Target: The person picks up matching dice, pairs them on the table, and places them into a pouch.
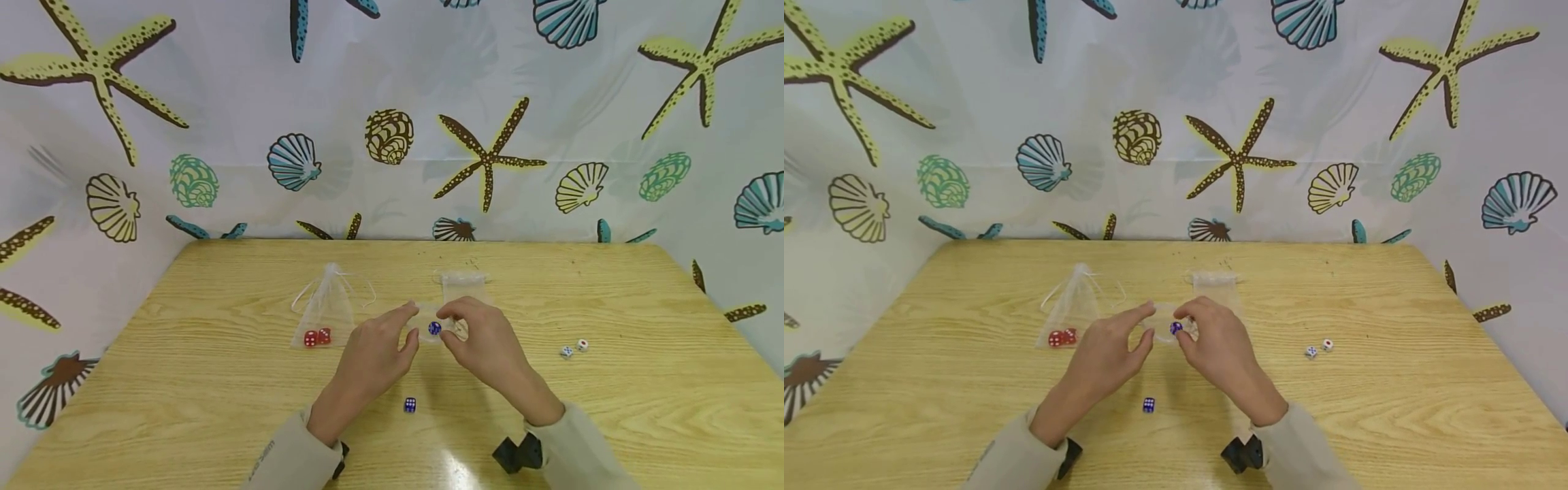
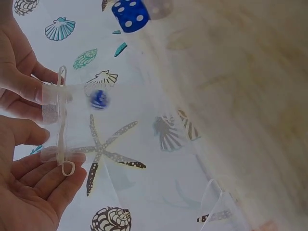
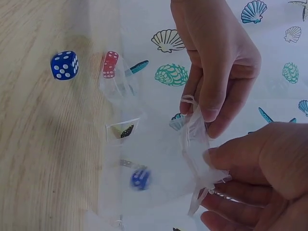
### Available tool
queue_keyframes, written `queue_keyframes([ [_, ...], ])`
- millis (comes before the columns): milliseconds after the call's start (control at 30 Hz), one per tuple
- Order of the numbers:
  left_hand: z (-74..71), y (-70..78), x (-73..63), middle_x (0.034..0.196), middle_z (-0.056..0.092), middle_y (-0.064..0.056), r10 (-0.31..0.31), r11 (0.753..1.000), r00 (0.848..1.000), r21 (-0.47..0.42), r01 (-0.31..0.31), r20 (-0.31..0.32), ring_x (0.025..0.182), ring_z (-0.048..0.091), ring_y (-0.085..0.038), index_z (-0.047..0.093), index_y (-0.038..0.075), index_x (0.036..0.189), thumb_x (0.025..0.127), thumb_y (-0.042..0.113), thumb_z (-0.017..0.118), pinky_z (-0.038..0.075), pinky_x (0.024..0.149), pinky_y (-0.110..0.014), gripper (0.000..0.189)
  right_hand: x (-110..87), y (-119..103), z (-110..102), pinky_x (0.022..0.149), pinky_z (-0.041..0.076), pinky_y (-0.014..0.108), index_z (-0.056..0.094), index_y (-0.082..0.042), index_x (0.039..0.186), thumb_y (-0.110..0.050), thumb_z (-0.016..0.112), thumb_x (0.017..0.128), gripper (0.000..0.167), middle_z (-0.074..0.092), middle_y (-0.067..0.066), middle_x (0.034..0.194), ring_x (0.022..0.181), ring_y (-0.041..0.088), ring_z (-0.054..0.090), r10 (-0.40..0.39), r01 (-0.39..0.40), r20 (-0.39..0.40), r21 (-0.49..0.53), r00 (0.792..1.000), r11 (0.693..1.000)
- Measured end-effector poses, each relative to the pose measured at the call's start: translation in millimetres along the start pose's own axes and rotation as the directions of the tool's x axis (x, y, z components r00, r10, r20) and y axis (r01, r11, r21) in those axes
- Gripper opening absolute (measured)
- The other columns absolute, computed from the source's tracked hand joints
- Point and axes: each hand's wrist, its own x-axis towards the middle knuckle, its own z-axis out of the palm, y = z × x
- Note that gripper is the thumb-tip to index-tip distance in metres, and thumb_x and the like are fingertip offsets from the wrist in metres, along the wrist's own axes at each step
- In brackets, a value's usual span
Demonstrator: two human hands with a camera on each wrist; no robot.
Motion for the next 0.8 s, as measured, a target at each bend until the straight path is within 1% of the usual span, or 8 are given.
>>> queue_keyframes([
  [200,-0.5,0.0,-0.3,0.111,0.069,-0.017,0.005,1.000,1.000,0.006,-0.005,0.001,0.043,0.037,-0.003,0.067,-0.003,0.113,0.084,0.008,0.069,0.037,0.045,-0.016,0.031,0.2,0.4,0.2,0.072,0.055,0.038,0.070,-0.003,0.099,-0.002,0.075,0.077,0.023,0.070,0.009,0.097,0.083,0.023,0.065,-0.013,0.013,-0.009,0.000,1.000,1.000],
  [367,-0.5,-0.9,-0.2,0.112,0.069,-0.017,0.003,1.000,1.000,0.006,-0.003,0.005,0.041,0.035,-0.004,0.066,-0.003,0.114,0.084,0.008,0.069,0.035,0.044,-0.016,0.032,1.0,0.5,0.3,0.072,0.055,0.037,0.070,-0.003,0.099,-0.002,0.076,0.076,0.024,0.070,0.009,0.098,0.083,0.023,0.066,-0.006,0.006,-0.001,-0.004,1.000,1.000],
  [567,-0.5,-2.4,0.9,0.111,0.069,-0.017,0.007,1.000,1.000,0.014,-0.007,0.001,0.042,0.036,-0.003,0.066,-0.003,0.114,0.084,0.009,0.069,0.037,0.045,-0.017,0.032,2.1,0.2,-0.8,0.073,0.055,0.037,0.070,-0.003,0.099,-0.003,0.077,0.076,0.024,0.069,0.009,0.098,0.084,0.023,0.065,-0.011,0.011,-0.004,-0.002,1.000,1.000],
  [800,-0.1,-2.6,0.0,0.114,0.068,-0.017,-0.005,1.000,1.000,-0.008,0.005,0.019,0.042,0.031,-0.002,0.066,-0.003,0.114,0.085,0.008,0.069,0.035,0.044,-0.017,0.032,0.3,0.4,-1.3,0.073,0.055,0.037,0.070,-0.004,0.099,-0.003,0.077,0.076,0.024,0.069,0.009,0.098,0.085,0.023,0.065,-0.010,0.010,0.002,0.006,1.000,1.000],
])
